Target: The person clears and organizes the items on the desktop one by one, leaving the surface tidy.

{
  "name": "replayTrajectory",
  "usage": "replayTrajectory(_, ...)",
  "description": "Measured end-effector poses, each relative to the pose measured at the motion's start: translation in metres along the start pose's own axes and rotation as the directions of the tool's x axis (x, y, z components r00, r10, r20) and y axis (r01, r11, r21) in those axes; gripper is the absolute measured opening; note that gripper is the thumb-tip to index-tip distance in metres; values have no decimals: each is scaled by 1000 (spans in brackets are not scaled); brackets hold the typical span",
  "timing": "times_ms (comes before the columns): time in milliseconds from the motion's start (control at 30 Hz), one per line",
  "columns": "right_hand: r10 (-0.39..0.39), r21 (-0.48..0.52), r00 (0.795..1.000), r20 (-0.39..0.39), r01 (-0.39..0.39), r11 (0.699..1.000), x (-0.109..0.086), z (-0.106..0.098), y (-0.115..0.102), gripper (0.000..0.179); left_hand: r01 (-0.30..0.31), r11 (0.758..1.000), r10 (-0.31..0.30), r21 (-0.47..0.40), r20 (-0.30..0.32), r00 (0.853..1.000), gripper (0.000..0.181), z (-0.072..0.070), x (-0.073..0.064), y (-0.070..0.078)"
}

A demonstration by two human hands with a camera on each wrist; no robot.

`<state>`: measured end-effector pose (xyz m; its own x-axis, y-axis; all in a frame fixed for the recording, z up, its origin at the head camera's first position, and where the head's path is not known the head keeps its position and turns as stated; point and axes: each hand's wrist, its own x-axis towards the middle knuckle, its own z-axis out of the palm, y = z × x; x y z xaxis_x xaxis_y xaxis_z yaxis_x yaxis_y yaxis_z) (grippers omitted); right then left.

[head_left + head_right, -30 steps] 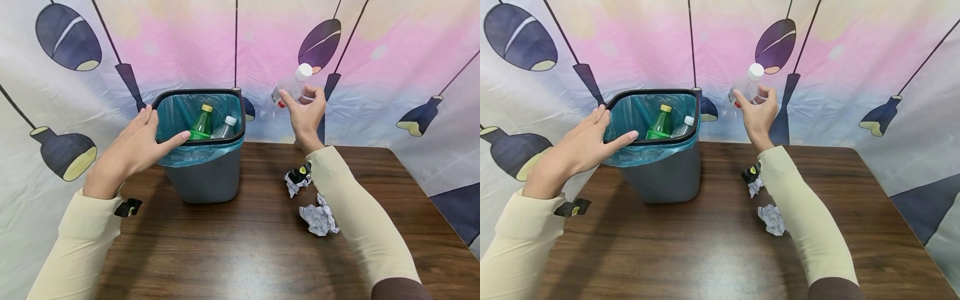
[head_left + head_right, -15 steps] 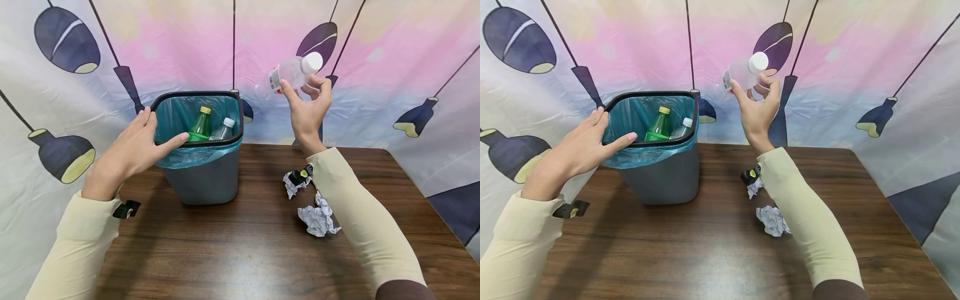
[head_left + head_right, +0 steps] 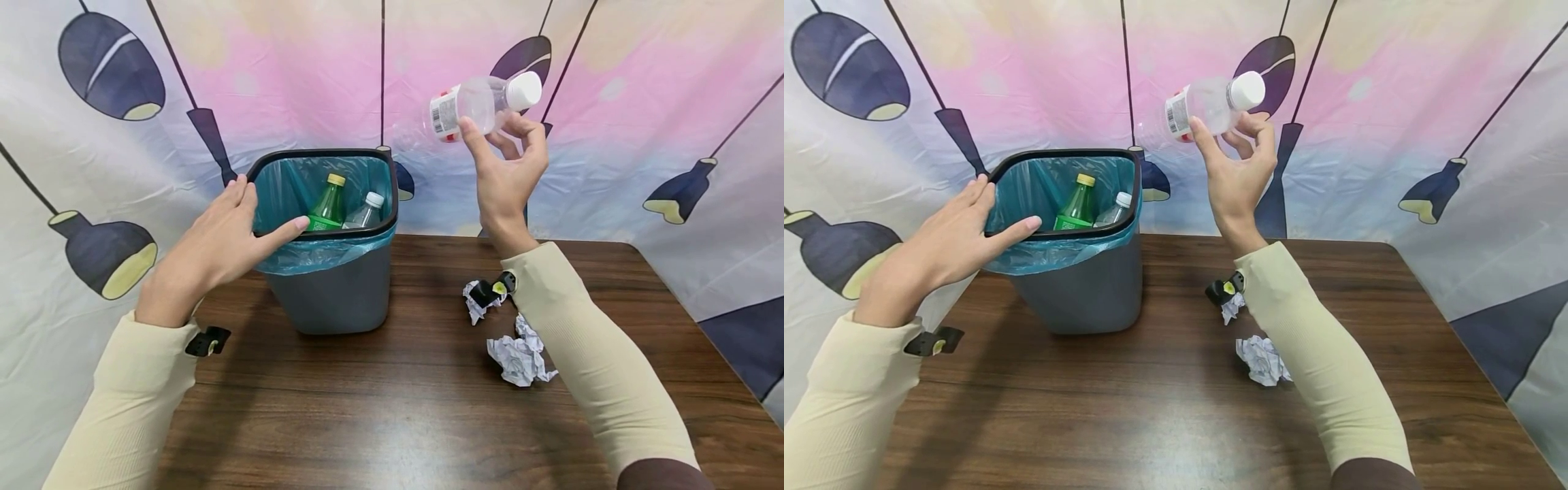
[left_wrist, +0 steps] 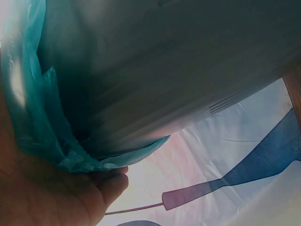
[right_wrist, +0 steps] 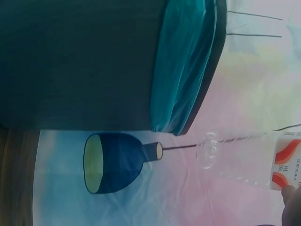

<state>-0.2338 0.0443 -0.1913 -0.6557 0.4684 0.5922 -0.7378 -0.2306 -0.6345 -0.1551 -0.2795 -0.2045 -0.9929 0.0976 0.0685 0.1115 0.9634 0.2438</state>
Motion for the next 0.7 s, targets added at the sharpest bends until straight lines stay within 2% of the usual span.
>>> replayTrajectory(267, 25, 51, 999, 35, -27, 998, -3, 5, -5, 36, 4, 1000, -4, 4, 6, 1000, 117, 0, -1, 1)
replayTrajectory(467, 88, 130, 991, 97, -100, 986, -1, 3, 10, 34, 5, 1000, -5, 7, 9, 1000, 117, 0, 0, 1)
replayTrajectory(700, 144, 148, 977, 159, -168, 975, -4, 2, 17, 37, 7, 1000, -7, 3, 6, 1000, 117, 0, 0, 1)
